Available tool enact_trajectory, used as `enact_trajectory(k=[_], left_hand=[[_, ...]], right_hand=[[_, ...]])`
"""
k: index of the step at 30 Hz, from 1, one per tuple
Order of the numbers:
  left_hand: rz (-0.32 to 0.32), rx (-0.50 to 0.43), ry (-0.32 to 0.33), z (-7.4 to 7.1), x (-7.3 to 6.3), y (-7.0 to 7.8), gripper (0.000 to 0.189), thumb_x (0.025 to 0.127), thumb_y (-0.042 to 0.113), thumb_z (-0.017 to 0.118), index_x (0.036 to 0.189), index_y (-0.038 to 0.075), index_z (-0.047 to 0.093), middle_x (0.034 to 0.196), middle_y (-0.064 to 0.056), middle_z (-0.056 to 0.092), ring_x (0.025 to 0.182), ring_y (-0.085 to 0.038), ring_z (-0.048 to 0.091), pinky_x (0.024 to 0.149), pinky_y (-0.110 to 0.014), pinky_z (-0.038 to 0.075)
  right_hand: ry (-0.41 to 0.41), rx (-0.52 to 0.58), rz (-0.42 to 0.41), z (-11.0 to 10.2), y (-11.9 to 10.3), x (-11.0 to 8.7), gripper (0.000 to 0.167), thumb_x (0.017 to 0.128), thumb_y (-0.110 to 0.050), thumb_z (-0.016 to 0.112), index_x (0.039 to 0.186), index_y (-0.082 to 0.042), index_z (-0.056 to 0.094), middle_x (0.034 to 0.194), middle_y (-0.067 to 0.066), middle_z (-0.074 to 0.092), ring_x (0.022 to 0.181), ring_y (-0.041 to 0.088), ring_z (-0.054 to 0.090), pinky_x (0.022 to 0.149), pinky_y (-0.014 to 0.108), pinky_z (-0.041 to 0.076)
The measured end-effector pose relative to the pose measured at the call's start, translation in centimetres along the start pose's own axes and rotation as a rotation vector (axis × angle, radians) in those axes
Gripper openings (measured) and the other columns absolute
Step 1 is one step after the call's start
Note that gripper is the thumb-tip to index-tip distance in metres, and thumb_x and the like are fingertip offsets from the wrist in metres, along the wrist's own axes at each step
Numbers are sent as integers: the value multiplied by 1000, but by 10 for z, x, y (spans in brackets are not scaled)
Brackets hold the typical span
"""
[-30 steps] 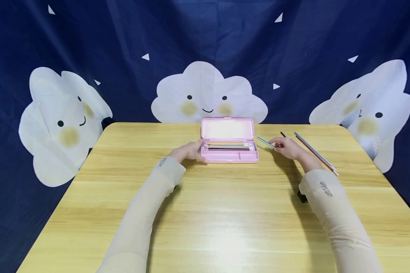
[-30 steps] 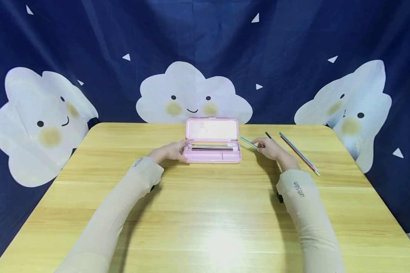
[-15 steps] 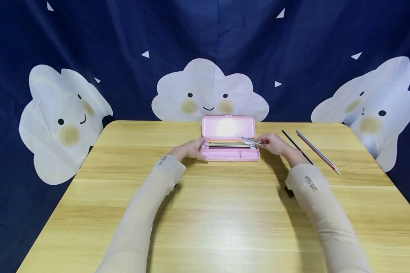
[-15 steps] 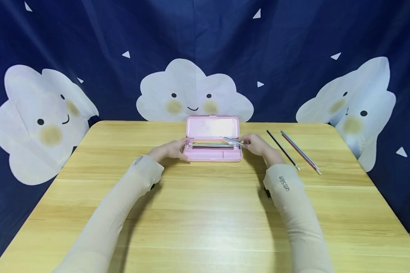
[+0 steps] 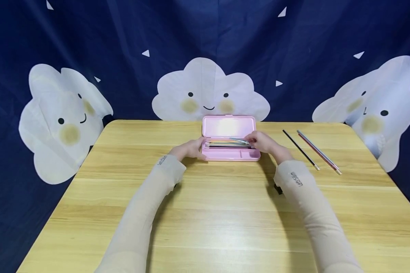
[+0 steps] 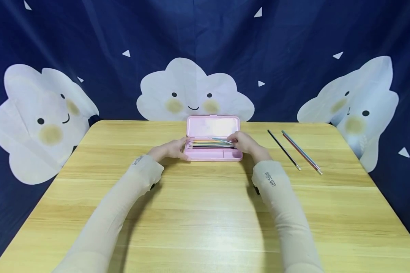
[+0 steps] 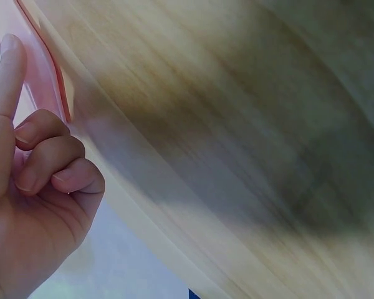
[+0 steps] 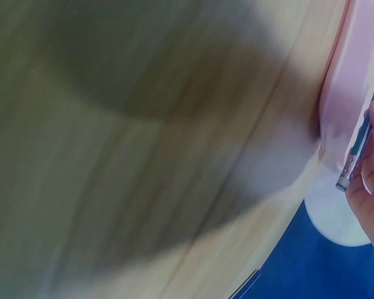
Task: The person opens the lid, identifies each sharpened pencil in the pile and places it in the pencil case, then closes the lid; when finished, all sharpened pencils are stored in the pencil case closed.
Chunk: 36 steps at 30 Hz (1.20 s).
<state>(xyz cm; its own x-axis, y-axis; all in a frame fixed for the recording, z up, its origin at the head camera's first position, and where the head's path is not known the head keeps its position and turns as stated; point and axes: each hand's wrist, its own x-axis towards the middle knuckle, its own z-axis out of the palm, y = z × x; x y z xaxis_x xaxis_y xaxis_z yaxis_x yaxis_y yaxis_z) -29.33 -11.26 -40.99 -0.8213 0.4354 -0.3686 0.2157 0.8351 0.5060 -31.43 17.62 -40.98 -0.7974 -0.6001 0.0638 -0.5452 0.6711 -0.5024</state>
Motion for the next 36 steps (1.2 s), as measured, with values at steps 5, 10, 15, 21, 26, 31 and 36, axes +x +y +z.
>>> enact_trajectory(k=[5, 10, 15, 21, 26, 31, 36], left_hand=[[0, -1, 3, -1, -2, 1, 97, 77, 29, 73, 145, 4, 9, 144, -24, 28, 133, -30, 27, 111, -35, 19], [4, -12, 13, -1, -3, 1, 94, 77, 28, 73, 145, 5, 11, 143, -24, 30, 132, -30, 28, 111, -35, 20], [11, -18, 19, -1, -2, 0, 94, 77, 27, 73, 145, 4, 12, 143, -22, 30, 133, -29, 28, 111, -35, 19], [-1, -27, 12, 0, -1, 1, 95, 77, 28, 74, 145, 6, 12, 145, -19, 28, 134, -27, 26, 111, -34, 18], [-10, -18, 17, -1, -2, 1, 93, 77, 28, 73, 145, 7, 13, 145, -19, 29, 133, -28, 27, 111, -34, 19], [9, 1, 15, 0, -3, -1, 93, 78, 28, 73, 145, 4, 12, 143, -23, 30, 132, -30, 29, 111, -35, 20], [10, -8, 5, 0, -3, -1, 96, 78, 28, 72, 146, 3, 9, 145, -23, 26, 133, -31, 26, 111, -36, 18]], right_hand=[[-9, -40, -24, 6, -9, 12, 25, 78, 12, 55, 100, 9, 66, 85, 18, 62, 84, 31, 56, 82, 44, 46], [-39, -21, -13, 11, -19, 22, 26, 79, 11, 54, 102, 7, 66, 82, 15, 59, 81, 27, 53, 80, 42, 46], [-81, -34, 11, 15, -26, 30, 29, 81, 10, 51, 106, 5, 65, 85, 14, 59, 84, 26, 52, 84, 40, 44], [-110, -66, 23, 17, -29, 35, 35, 79, 13, 49, 106, 2, 67, 88, 14, 60, 86, 25, 53, 89, 39, 44], [-123, -128, 13, 18, -31, 39, 36, 79, 13, 49, 107, -1, 68, 83, 11, 57, 82, 24, 51, 83, 37, 44], [-132, -154, 0, 21, -33, 41, 33, 81, 10, 53, 106, -3, 68, 87, 12, 58, 84, 24, 53, 87, 38, 45], [-136, -194, 12, 21, -33, 42, 34, 81, 10, 53, 108, -5, 68, 84, 11, 55, 81, 23, 50, 79, 35, 44]])
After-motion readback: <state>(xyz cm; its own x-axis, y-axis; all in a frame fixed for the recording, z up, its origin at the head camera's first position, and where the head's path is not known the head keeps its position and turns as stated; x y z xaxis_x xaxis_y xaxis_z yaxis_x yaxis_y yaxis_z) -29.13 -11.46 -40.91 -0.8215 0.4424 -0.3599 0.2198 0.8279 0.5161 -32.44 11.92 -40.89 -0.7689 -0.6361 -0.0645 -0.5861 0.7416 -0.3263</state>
